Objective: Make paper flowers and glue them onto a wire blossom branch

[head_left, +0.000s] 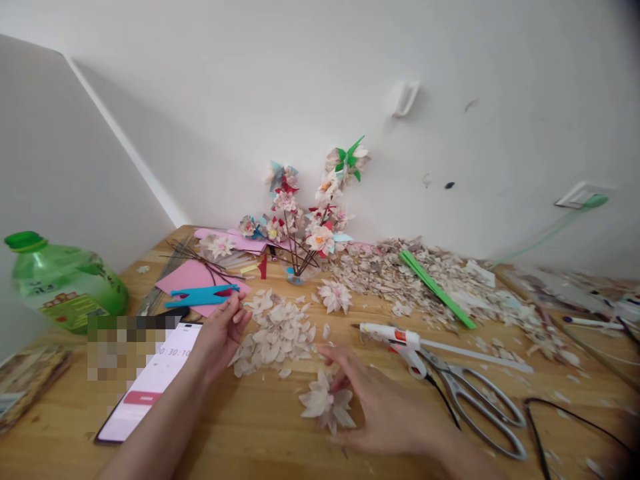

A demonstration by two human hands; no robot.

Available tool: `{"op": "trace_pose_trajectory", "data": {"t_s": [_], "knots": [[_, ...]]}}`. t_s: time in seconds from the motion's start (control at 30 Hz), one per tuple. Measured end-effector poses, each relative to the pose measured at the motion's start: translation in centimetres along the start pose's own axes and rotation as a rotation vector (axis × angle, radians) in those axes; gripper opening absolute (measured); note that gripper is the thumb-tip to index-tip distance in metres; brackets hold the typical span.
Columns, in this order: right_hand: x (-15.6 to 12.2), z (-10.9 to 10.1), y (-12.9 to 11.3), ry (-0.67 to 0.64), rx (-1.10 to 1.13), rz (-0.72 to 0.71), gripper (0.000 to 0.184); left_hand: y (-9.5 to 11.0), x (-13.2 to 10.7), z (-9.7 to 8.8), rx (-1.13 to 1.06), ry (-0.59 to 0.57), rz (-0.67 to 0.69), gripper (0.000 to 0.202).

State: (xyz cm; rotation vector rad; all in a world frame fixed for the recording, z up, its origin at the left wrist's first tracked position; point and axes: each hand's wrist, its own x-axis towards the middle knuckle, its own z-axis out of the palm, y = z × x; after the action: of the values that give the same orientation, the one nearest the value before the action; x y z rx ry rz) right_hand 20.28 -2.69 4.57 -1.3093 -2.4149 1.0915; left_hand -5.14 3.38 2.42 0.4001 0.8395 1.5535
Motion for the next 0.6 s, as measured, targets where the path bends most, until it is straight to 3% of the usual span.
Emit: {"op": "trace_pose_trajectory", "data": {"t_s": [0.1,0.2,0.3,0.4,0.47,0.6], "knots": [[0.3,0.1,0.3,0.070,0.037,0.011,0.097,-0.6,-0.4,0.2,0.096,-0.051,0.035,0.005],[0.9,0.4,0.9,0.231,0.121,-0.027,0.074,-1.2,-1.2,0.3,0.258,-0.121,0.074,0.015],[1.5,1.0,1.7,0.470,0.258,0.021,0.033,-1.8,-2.0,-0.1,0.813,-0.347,0.219,0.028],[2.0,1.6,2.4,0.649,0.402,0.106,0.022,-2.5,-2.5,-0.6,1.280,-0.608,0.371,0.039],[2.0,1.8,2.8,0.702,0.455,0.104,0.023,-2.9,-2.4,-0.9,1.349,-0.661,0.404,0.044],[2.1,2.0,3.0,0.728,0.500,0.082,0.024,-3.2,-1.6,-1.4,1.382,-0.641,0.377,0.048]]}}
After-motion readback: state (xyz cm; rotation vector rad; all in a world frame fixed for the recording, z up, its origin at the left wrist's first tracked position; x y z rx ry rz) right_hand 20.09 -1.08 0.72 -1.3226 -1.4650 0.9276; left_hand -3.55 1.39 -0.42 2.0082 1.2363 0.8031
